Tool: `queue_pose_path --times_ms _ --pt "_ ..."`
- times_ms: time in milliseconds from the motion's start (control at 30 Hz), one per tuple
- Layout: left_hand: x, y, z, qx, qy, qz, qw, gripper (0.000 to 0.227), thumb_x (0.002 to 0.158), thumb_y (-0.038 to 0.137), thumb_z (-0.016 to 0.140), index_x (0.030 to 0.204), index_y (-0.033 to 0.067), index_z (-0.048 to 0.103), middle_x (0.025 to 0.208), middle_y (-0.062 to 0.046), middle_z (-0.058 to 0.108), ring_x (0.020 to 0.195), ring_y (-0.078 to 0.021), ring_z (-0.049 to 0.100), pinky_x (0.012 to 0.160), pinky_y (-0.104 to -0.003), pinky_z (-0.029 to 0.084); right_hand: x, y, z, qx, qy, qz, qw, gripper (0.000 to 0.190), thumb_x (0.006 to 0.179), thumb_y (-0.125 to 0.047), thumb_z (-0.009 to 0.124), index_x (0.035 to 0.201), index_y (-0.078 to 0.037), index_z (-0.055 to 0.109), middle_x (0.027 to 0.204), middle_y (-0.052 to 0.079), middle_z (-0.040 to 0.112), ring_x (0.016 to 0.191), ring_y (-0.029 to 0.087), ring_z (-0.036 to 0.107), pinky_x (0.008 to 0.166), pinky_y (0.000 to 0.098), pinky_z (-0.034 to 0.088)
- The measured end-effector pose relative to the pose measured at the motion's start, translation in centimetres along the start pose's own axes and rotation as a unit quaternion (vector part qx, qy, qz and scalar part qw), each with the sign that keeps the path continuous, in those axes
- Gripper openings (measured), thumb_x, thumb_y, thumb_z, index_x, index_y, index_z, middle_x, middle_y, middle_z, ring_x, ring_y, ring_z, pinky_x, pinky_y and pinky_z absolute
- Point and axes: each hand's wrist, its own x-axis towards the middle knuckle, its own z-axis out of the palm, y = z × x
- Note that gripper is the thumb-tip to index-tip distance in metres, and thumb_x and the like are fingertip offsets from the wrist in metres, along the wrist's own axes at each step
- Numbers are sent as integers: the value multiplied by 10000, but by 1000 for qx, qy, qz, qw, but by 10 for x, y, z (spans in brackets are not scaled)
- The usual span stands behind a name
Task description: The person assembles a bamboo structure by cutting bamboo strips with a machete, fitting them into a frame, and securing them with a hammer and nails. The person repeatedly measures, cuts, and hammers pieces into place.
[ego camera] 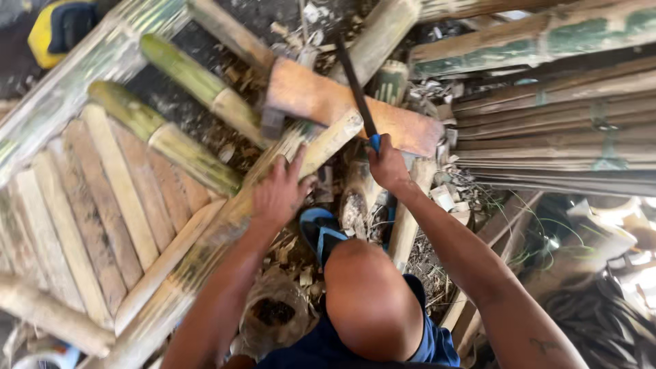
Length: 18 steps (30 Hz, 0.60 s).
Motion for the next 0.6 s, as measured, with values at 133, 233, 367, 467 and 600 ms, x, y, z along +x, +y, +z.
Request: queue_pose_path --times_ms 133,233,367,467,600 --pt "-32 -112 -8 98 205 25 974 728 1047 570 530 1602 153 312 1158 -167 587 881 -280 630 653 -441 596 -11 -56 39 38 -11 -17 999 375 1006 -231 618 1250 -17 430 785 290 660 724 510 654 608 593 492" --pt "-59 -213 -14 140 295 -19 945 771 964 505 614 1587 113 384 1218 -154 568 997 -310 628 741 -458 583 -2 -106 84 156 -74 -117 978 335 1022 -214 625 1236 -21 455 768 184 614 656 369 619 557 488 487" --pt "-93 -322 -22 16 273 -150 950 633 989 329 696 1536 86 488 1353 -146 489 1237 -367 499 1023 -514 478 10 -162 161 284 -269 -112 914 288 1083 -273 618 1149 -38 467 743 25 555 594 120 534 525 320 462" --pt "-96 -384 -24 50 329 -161 929 594 952 248 680 1500 90 516 1394 -113 503 1287 -353 462 1075 -520 400 14 -183 199 210 -256 -234 914 265 1076 -271 641 1118 -48 504 758 19 556 625 92 522 544 279 458" --pt "-60 -446 -22 97 366 -182 908 581 967 145 644 1536 127 525 1435 -107 498 1336 -343 443 1166 -505 350 19 -188 209 256 -321 -108 905 223 1058 -255 597 1060 -56 498 685 29 560 541 113 536 476 308 455"
